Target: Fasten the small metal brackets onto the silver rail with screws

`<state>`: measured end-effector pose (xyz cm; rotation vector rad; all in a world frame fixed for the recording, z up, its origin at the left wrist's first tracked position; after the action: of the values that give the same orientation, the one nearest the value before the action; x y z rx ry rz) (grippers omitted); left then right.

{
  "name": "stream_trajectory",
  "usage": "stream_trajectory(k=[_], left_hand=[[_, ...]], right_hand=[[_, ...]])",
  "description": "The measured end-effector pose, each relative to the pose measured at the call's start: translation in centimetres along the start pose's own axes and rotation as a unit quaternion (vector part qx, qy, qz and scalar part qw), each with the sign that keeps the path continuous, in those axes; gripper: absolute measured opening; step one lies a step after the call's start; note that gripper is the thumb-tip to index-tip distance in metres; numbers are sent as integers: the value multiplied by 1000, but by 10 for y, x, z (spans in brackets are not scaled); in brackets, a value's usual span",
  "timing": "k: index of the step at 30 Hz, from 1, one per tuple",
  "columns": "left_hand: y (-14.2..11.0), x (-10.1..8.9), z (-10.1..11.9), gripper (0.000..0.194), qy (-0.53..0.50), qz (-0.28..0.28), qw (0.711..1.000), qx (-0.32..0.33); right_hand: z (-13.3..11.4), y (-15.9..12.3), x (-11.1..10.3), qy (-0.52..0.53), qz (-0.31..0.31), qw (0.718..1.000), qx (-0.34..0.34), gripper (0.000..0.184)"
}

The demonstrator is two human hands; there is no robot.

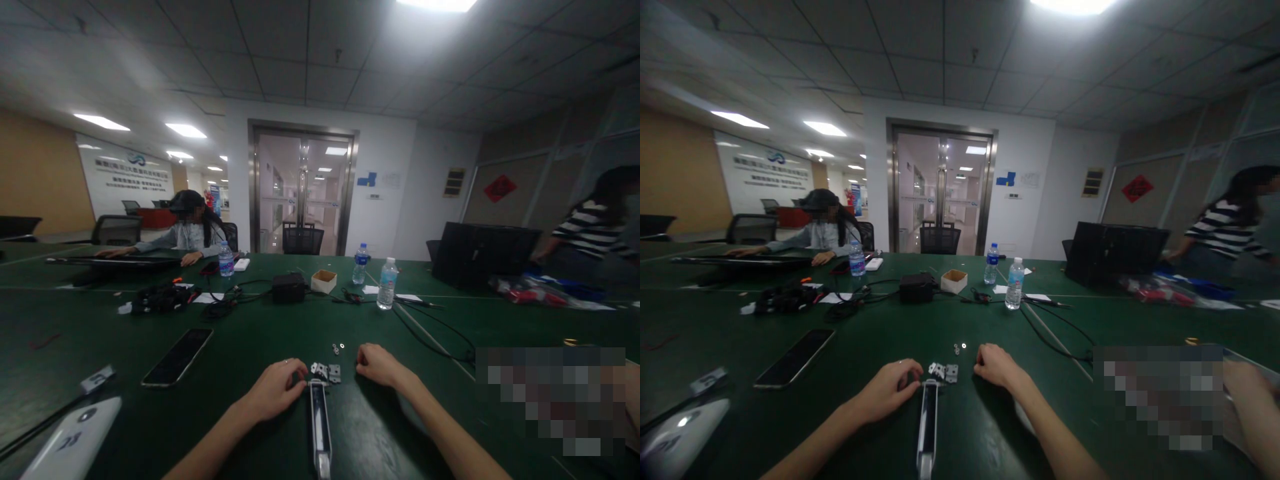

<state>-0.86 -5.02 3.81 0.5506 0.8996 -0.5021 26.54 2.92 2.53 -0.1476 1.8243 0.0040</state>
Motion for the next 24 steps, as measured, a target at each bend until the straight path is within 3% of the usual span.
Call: stream_trajectory(k=[5,10,16,20,24], left_hand=[[0,0,0,23,1,2,1000,4],[0,-1,1,23,6,10,1000,5],[2,0,-1,22,22,43,999,22],[1,0,-1,21,29,60,997,43],[0,0,2,18,42,48,996,65]], right_hand=[[-5,-4,-3,21,-33,999,3,17],[-13,-10,-6,21,-27,999,-24,13],[-29,-20,-9,68,11,992,-108,7],[-48,-32,-5,137,56,971,-185,7],[-69,-45,7,211,61,948,-229,6]])
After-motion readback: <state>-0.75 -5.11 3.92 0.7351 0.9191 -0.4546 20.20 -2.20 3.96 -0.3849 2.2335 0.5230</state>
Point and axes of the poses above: each hand's wrist, its own y-axis towards the middle knuckle, its own x-axis out of the palm, z = x × y, the point moved 2 cm from there along y, towards the middle knuckle, and after that the axes turned 15 degrees about x, right-handed, at the moved point
